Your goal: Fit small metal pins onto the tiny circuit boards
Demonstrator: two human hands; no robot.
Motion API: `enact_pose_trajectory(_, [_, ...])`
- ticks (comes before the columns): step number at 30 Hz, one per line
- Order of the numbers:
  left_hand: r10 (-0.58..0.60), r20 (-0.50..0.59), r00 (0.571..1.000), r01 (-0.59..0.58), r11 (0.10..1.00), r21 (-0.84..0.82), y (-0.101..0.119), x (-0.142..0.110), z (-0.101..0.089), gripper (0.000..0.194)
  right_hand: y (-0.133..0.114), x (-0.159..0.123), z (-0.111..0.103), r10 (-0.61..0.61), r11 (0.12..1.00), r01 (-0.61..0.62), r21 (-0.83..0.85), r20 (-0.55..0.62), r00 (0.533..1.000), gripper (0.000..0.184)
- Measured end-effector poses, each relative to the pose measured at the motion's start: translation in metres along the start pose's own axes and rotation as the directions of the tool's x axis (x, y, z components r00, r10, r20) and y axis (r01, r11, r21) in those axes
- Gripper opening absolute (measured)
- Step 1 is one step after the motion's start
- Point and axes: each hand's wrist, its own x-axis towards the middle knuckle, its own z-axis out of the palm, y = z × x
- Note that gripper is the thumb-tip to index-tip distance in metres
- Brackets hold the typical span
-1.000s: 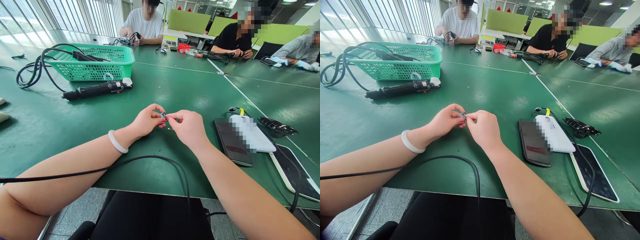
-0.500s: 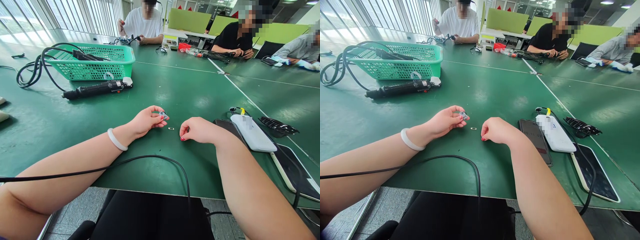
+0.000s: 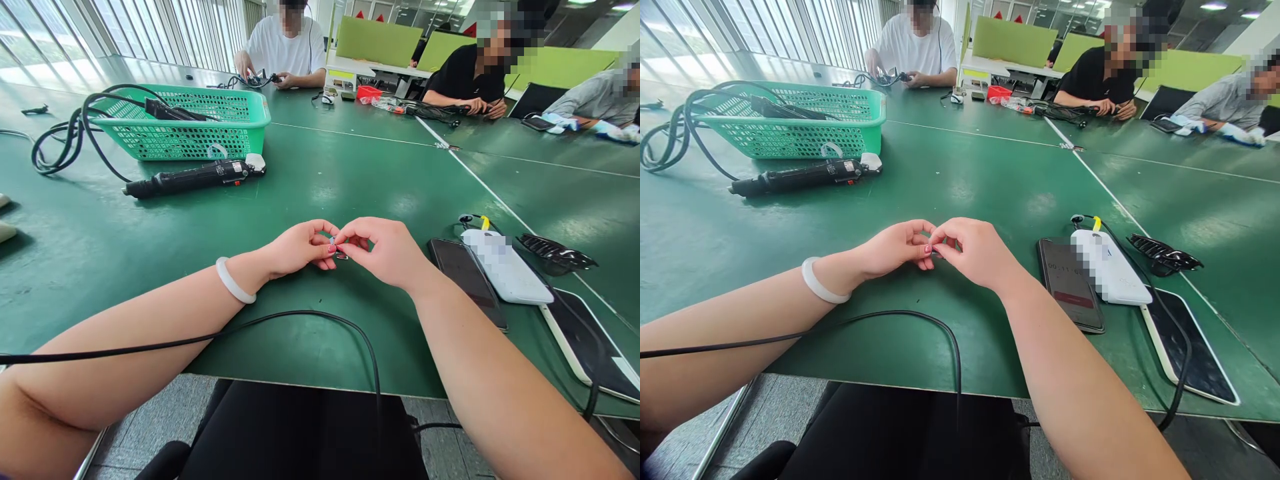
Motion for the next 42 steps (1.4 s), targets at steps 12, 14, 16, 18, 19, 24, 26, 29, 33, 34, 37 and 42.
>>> enact_pose_trajectory(12, [-0.016,0.21,0.978,0.068,0.967,-0.244,-0.007,0.0,-0.009,0.016,0.005,0.0,-0.001,-0.029,0.981,0.048,0.19,-0.103,0.994,0.022])
enact_pose_trajectory(14, [-0.006,0.19,0.982,0.054,0.967,-0.25,-0.007,0.0,-0.009,0.017,0.007,0.001,-0.003,0.023,0.979,0.005,0.204,-0.137,0.99,0.016])
enact_pose_trajectory(16, [-0.004,0.174,0.985,0.047,0.968,-0.247,-0.007,0.0,-0.009,0.018,0.008,0.001,-0.003,0.059,0.98,-0.031,0.196,-0.139,0.989,0.011])
enact_pose_trajectory(18, [-0.011,0.168,0.986,0.05,0.971,-0.233,-0.006,0.0,-0.009,0.018,0.007,0.001,-0.002,0.059,0.982,-0.038,0.182,-0.107,0.993,0.008])
enact_pose_trajectory(19, [-0.016,0.168,0.986,0.054,0.973,-0.225,-0.006,0.0,-0.009,0.018,0.007,0.001,-0.001,0.051,0.985,-0.035,0.171,-0.088,0.995,0.007])
enact_pose_trajectory(24, [-0.038,0.184,0.982,0.075,0.978,-0.196,-0.007,0.001,-0.008,0.013,0.003,0.002,0.003,-0.05,0.998,0.052,0.044,-0.038,0.998,0.015])
enact_pose_trajectory(26, [-0.042,0.191,0.981,0.079,0.979,-0.189,-0.007,0.001,-0.008,0.011,0.003,0.002,0.003,-0.106,0.994,0.105,-0.008,-0.027,0.994,0.019])
enact_pose_trajectory(29, [-0.047,0.21,0.977,0.088,0.978,-0.189,-0.007,0.001,-0.009,0.011,0.002,0.002,0.003,-0.167,0.983,0.165,-0.084,-0.021,0.986,0.023])
enact_pose_trajectory(33, [-0.055,0.268,0.962,0.115,0.97,-0.213,-0.008,0.001,-0.011,0.012,0.002,0.001,0.001,-0.249,0.958,0.242,-0.151,-0.029,0.968,0.029])
enact_pose_trajectory(34, [-0.055,0.276,0.96,0.119,0.968,-0.221,-0.008,0.001,-0.012,0.013,0.003,0.0,0.0,-0.263,0.955,0.254,-0.153,-0.037,0.964,0.03])
enact_pose_trajectory(37, [-0.032,0.257,0.966,0.099,0.962,-0.253,-0.007,0.001,-0.012,0.014,0.005,0.0,-0.002,-0.243,0.967,0.231,-0.104,-0.122,0.962,0.028])
enact_pose_trajectory(42, [0.006,0.117,0.993,0.025,0.965,-0.262,-0.006,0.001,-0.01,0.02,0.01,0.0,-0.005,-0.032,0.999,0.039,0.02,-0.273,0.962,0.019])
